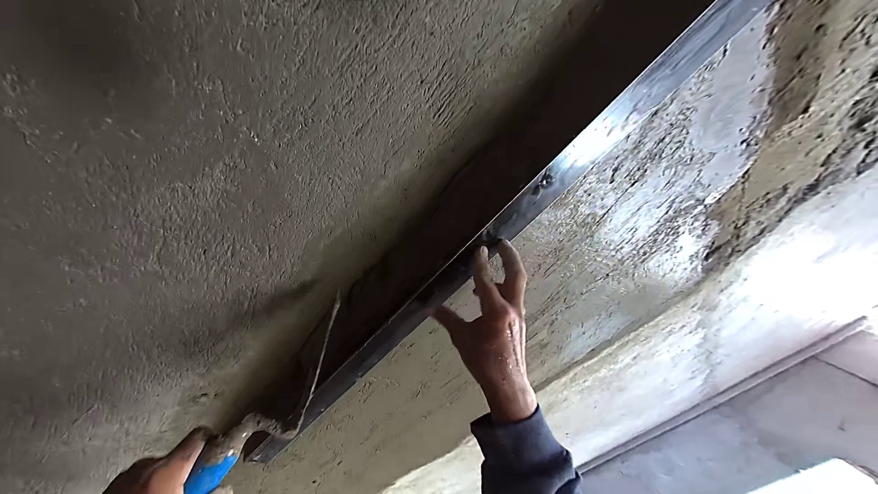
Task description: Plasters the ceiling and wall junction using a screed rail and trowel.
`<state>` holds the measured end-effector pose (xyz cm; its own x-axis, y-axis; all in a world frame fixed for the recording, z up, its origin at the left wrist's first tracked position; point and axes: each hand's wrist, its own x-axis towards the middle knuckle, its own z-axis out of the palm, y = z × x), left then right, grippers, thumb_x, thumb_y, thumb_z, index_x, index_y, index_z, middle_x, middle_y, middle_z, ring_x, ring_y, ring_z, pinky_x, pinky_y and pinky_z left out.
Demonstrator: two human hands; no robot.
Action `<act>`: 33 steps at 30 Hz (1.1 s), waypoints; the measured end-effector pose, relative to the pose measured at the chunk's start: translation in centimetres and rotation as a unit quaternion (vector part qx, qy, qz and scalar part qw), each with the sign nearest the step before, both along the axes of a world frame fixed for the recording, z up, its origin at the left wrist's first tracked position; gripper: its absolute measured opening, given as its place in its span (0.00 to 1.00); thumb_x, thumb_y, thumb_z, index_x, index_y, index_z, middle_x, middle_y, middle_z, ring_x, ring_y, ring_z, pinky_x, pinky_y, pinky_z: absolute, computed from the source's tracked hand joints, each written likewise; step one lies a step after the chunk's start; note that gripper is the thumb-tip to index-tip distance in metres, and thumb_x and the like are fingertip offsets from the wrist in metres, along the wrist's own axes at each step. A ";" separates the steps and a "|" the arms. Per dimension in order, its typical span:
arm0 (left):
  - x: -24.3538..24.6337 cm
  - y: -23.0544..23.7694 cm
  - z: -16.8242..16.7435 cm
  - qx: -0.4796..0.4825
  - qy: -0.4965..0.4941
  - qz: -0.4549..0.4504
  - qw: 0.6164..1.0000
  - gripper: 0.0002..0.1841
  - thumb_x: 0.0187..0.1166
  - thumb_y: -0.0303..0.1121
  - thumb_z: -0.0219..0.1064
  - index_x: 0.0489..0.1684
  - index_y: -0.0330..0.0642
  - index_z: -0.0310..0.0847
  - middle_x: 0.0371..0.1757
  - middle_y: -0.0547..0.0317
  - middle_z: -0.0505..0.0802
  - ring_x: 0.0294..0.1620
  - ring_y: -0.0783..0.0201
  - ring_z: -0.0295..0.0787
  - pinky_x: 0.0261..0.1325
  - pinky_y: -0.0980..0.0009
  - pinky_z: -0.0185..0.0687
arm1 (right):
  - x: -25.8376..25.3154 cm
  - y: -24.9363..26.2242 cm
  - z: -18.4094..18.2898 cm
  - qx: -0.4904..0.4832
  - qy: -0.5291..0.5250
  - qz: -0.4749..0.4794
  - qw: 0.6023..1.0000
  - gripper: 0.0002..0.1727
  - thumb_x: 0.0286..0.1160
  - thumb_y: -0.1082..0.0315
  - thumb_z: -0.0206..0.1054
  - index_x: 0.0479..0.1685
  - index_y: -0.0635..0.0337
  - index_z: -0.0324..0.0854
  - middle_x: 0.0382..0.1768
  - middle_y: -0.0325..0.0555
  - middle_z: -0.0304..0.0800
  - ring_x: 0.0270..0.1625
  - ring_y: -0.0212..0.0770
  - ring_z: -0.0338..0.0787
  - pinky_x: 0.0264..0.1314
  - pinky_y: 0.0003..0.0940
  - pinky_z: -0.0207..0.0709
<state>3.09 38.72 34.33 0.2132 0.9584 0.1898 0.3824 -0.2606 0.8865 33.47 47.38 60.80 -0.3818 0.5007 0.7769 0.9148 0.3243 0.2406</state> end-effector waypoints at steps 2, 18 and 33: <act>0.4 2.2 1.7 0.054 0.010 0.011 0.998 0.28 0.71 0.44 0.73 0.59 0.27 0.81 0.35 0.34 0.90 0.35 0.35 0.90 0.38 0.34 0.82 | 0.1 0.3 -0.8 -0.004 -0.001 -0.015 1.000 0.59 0.51 0.52 0.89 0.92 0.49 0.61 0.96 0.52 0.38 0.74 0.62 0.79 0.62 0.70 0.76; 1.3 11.3 4.3 0.122 0.070 -0.061 0.988 0.21 0.60 0.40 0.75 0.51 0.39 0.86 0.28 0.54 0.88 0.29 0.56 0.88 0.32 0.55 0.82 | 0.6 1.2 -1.7 0.003 0.022 0.008 1.000 0.61 0.50 0.53 0.90 0.93 0.47 0.59 0.96 0.51 0.34 0.59 0.48 0.88 0.44 0.48 0.85; 4.5 8.3 7.0 0.291 0.150 0.116 0.938 0.21 0.51 0.39 0.74 0.44 0.39 0.87 0.14 0.56 0.81 0.15 0.49 0.84 0.15 0.52 0.76 | 0.5 1.0 -1.8 0.001 0.023 0.005 1.000 0.58 0.53 0.54 0.88 0.93 0.47 0.59 0.96 0.51 0.35 0.60 0.49 0.88 0.46 0.48 0.85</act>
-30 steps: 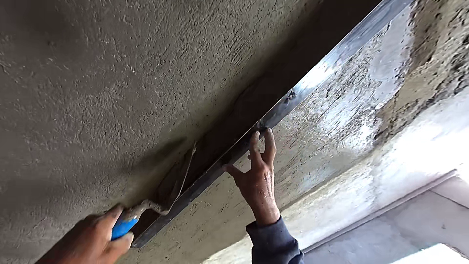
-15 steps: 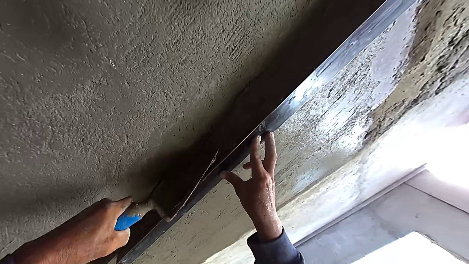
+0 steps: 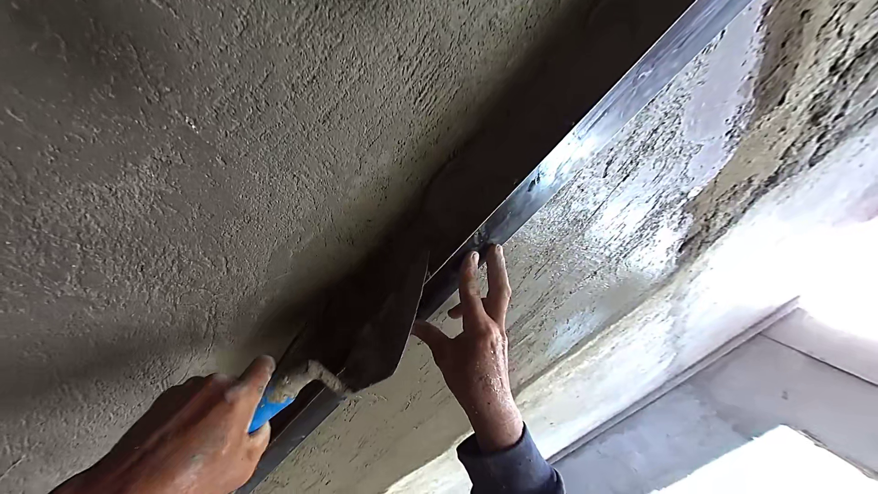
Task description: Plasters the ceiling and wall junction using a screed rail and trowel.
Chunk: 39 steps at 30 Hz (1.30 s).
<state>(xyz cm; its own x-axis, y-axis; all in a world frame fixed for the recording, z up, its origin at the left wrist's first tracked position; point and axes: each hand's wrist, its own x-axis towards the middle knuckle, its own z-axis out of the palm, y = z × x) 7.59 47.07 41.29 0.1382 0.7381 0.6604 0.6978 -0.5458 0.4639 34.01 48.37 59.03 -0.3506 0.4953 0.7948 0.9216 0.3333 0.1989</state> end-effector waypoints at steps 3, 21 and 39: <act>-3.1 -0.5 -1.1 -0.067 -0.025 -0.050 0.996 0.21 0.57 0.38 0.75 0.48 0.36 0.87 0.20 0.47 0.86 0.21 0.43 0.88 0.22 0.44 0.79 | -0.2 0.1 0.0 0.004 0.002 0.000 1.000 0.59 0.51 0.53 0.89 0.92 0.47 0.60 0.96 0.52 0.36 0.59 0.49 0.89 0.45 0.49 0.86; -4.1 2.6 2.6 -0.148 -0.029 -0.041 0.988 0.17 0.66 0.39 0.77 0.52 0.46 0.85 0.25 0.59 0.87 0.28 0.57 0.87 0.29 0.54 0.82 | -0.3 -0.1 0.0 -0.008 0.009 0.005 1.000 0.60 0.50 0.56 0.90 0.92 0.48 0.60 0.96 0.54 0.34 0.59 0.52 0.89 0.43 0.48 0.86; -3.8 -9.5 -18.1 -0.222 -0.094 -0.074 0.968 0.26 0.62 0.42 0.75 0.55 0.33 0.86 0.26 0.39 0.90 0.26 0.37 0.90 0.29 0.36 0.83 | -0.3 -0.5 -1.0 0.003 0.001 0.002 1.000 0.55 0.58 0.58 0.85 0.92 0.56 0.58 0.94 0.63 0.38 0.63 0.49 0.88 0.52 0.39 0.87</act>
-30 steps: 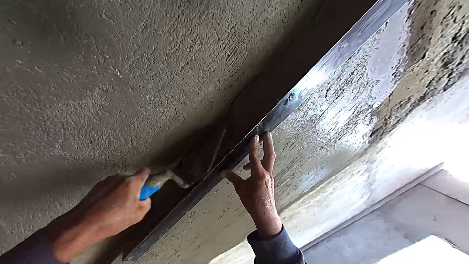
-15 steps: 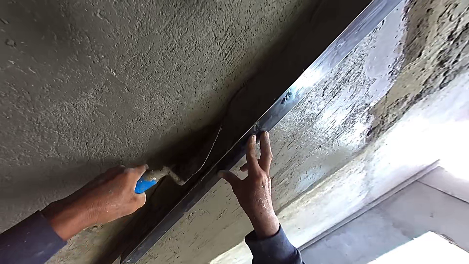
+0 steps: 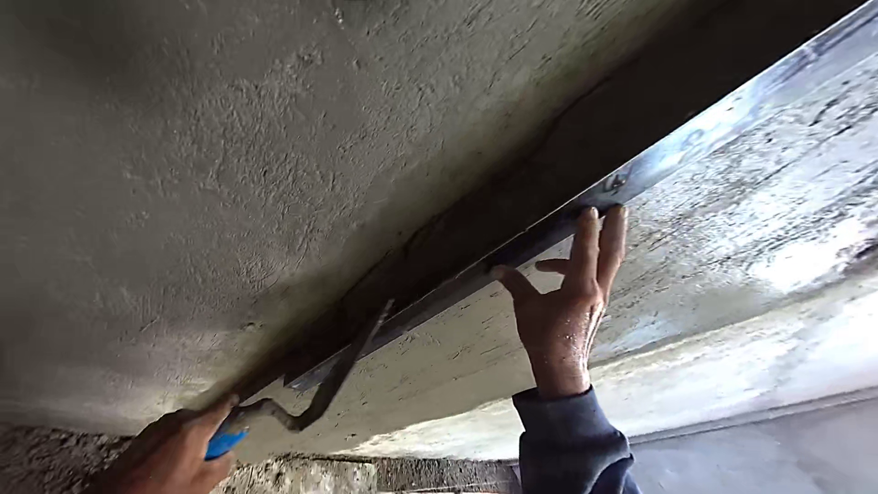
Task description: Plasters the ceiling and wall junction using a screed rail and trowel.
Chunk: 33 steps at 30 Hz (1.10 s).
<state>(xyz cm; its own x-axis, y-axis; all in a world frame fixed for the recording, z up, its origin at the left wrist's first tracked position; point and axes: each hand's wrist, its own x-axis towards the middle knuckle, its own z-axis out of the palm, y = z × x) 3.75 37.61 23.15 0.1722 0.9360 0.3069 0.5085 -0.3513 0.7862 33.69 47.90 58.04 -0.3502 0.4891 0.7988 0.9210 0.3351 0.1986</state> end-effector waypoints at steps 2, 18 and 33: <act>-1.0 -1.3 -3.3 -0.078 0.002 0.001 0.997 0.27 0.63 0.42 0.76 0.57 0.32 0.84 0.30 0.35 0.91 0.31 0.33 0.91 0.33 0.33 0.82 | -0.2 0.1 -1.2 0.026 -0.005 0.015 1.000 0.45 0.64 0.60 0.82 0.86 0.59 0.68 0.92 0.65 0.45 0.65 0.49 0.87 0.57 0.37 0.85; 2.6 10.3 6.5 0.011 0.050 0.015 0.999 0.16 0.67 0.37 0.74 0.51 0.45 0.85 0.24 0.55 0.88 0.28 0.52 0.89 0.31 0.49 0.83 | 0.2 0.2 -2.4 -0.031 -0.009 0.011 0.999 0.52 0.62 0.58 0.84 0.91 0.55 0.61 0.95 0.60 0.35 0.61 0.45 0.86 0.49 0.36 0.85; 2.6 9.0 0.3 0.054 0.086 0.057 0.993 0.17 0.61 0.34 0.76 0.47 0.40 0.85 0.21 0.52 0.87 0.24 0.47 0.90 0.26 0.47 0.82 | 0.3 0.2 -2.4 -0.027 -0.024 0.008 0.999 0.53 0.63 0.56 0.84 0.92 0.55 0.59 0.95 0.61 0.35 0.59 0.42 0.86 0.44 0.33 0.84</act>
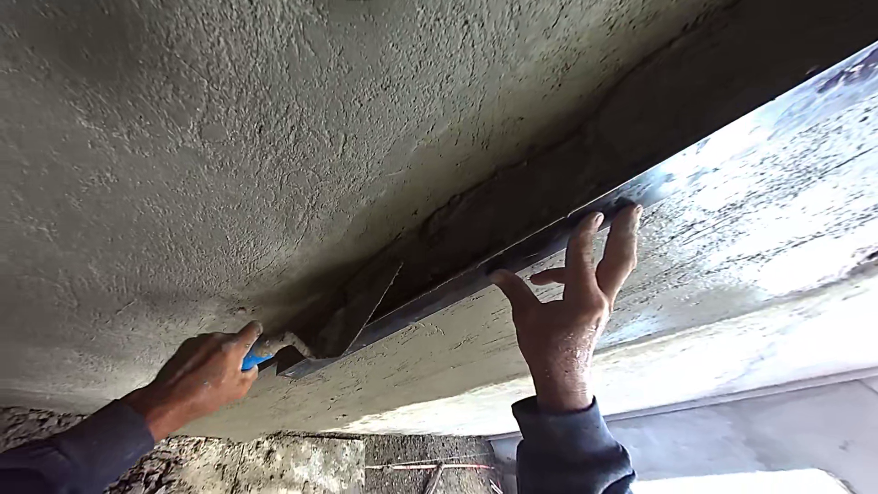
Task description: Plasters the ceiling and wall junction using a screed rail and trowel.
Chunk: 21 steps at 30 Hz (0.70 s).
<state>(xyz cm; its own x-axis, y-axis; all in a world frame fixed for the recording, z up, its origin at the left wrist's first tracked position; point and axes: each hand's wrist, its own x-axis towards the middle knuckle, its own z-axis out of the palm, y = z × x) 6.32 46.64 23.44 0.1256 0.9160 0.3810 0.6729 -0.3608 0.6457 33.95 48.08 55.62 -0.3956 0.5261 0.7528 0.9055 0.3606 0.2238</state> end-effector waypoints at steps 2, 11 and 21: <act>1.2 -0.9 -0.2 -0.001 -0.003 -0.020 1.000 0.20 0.59 0.34 0.76 0.51 0.37 0.86 0.20 0.51 0.88 0.22 0.47 0.90 0.26 0.47 0.83 | -0.1 -0.1 0.0 -0.001 0.003 -0.007 1.000 0.53 0.63 0.56 0.84 0.92 0.55 0.58 0.95 0.60 0.34 0.58 0.42 0.85 0.43 0.32 0.84; -1.2 -0.3 0.7 0.030 -0.045 -0.001 0.999 0.16 0.60 0.37 0.73 0.45 0.42 0.86 0.17 0.57 0.84 0.20 0.52 0.87 0.23 0.50 0.81 | -0.2 -0.2 -0.1 -0.003 0.004 -0.010 1.000 0.54 0.62 0.58 0.84 0.93 0.53 0.58 0.95 0.60 0.33 0.56 0.41 0.87 0.42 0.32 0.85; -3.4 1.0 -4.0 -0.027 -0.113 -0.040 0.992 0.19 0.53 0.40 0.71 0.45 0.47 0.87 0.21 0.65 0.86 0.22 0.64 0.87 0.24 0.59 0.82 | -0.2 -0.2 -0.1 -0.005 0.010 -0.009 1.000 0.53 0.63 0.56 0.84 0.92 0.54 0.58 0.95 0.60 0.34 0.59 0.43 0.86 0.41 0.33 0.84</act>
